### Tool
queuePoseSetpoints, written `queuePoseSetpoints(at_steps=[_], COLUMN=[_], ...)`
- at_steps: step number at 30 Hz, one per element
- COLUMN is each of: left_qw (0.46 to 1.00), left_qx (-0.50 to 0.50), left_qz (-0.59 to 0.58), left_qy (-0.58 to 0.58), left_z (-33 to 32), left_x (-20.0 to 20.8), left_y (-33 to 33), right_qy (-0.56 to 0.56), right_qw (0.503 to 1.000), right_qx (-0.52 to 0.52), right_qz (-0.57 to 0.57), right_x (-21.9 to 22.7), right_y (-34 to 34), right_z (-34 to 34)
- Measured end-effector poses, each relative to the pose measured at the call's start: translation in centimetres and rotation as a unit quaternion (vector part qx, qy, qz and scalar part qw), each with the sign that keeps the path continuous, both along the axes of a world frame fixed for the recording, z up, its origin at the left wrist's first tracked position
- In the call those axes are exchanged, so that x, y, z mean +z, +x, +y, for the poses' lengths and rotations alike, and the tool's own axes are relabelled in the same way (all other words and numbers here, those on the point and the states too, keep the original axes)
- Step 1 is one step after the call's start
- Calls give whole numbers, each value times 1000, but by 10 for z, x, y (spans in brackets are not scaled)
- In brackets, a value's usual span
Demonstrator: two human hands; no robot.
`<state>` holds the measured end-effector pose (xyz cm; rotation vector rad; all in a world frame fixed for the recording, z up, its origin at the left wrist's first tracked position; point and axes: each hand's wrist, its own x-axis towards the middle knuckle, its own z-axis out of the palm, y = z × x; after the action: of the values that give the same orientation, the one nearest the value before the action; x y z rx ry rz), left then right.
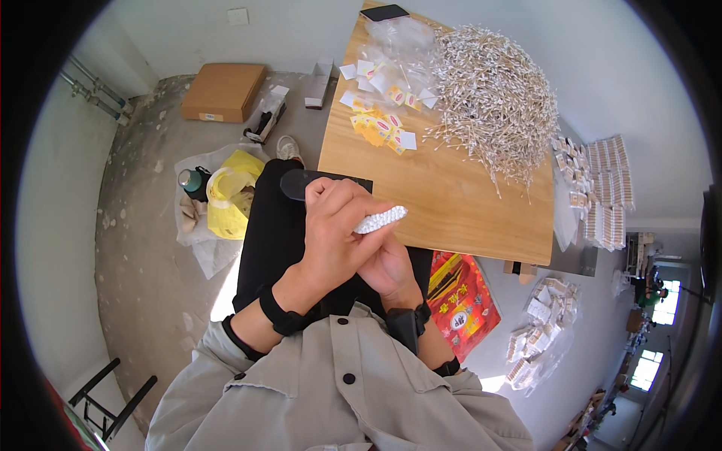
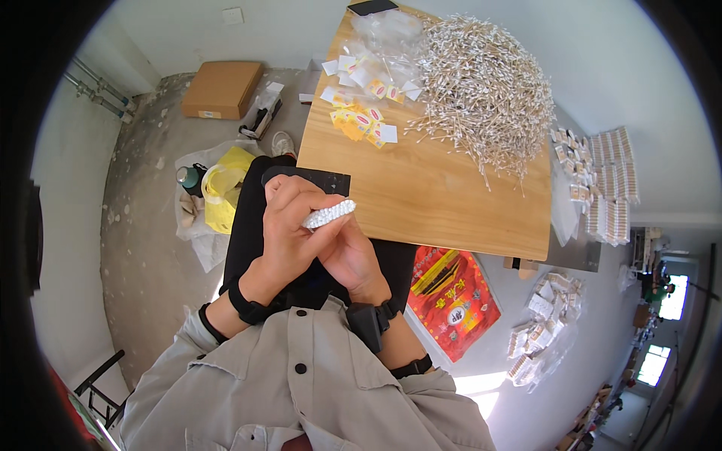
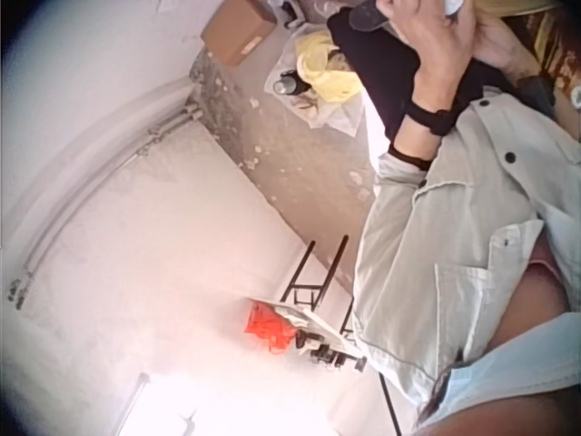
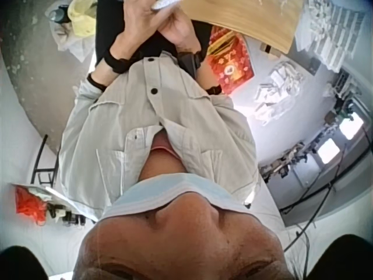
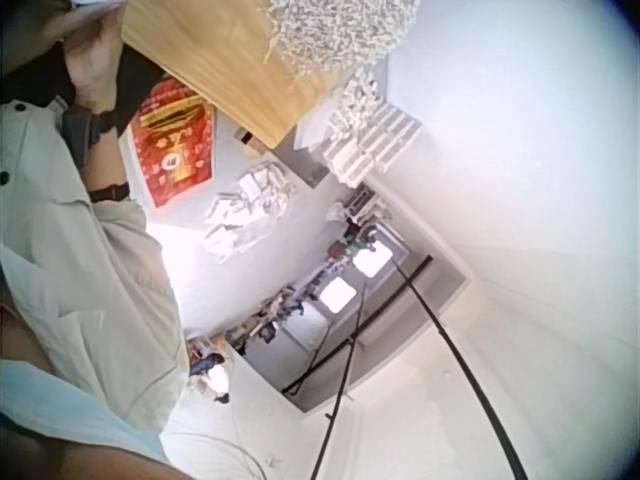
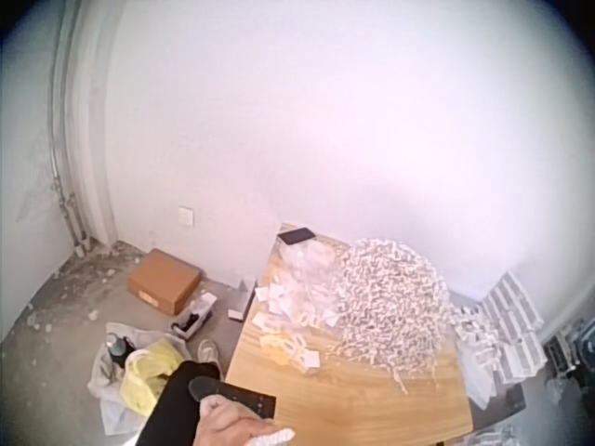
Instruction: The person gathers cotton swabs from a large pile on a wooden table, aligns them into neat bundles, and places them into small plastic sleeves. They then insert a paper label into the sleeve and fold the ends to seal the package. This process is repeated multiple times throughout the video.
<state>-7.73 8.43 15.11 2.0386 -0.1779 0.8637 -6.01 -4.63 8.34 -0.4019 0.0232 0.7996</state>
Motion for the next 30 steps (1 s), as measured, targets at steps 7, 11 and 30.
queuePoseSetpoints(at_steps=[7,11,30], left_qw=[1000,1000,997], left_qx=[-2,-9,-64], left_qz=[6,18,49], left_qy=[-14,11,-13], left_z=[-1,1,4], left_x=[0,0,1], left_y=[1,1,0], right_qy=[-27,-26,24], right_qw=[999,997,996], right_qx=[-7,5,-41], right_qz=[-23,-66,-75], right_x=[-1,-8,-11], right_y=[1,1,11], right_z=[0,-5,-21])
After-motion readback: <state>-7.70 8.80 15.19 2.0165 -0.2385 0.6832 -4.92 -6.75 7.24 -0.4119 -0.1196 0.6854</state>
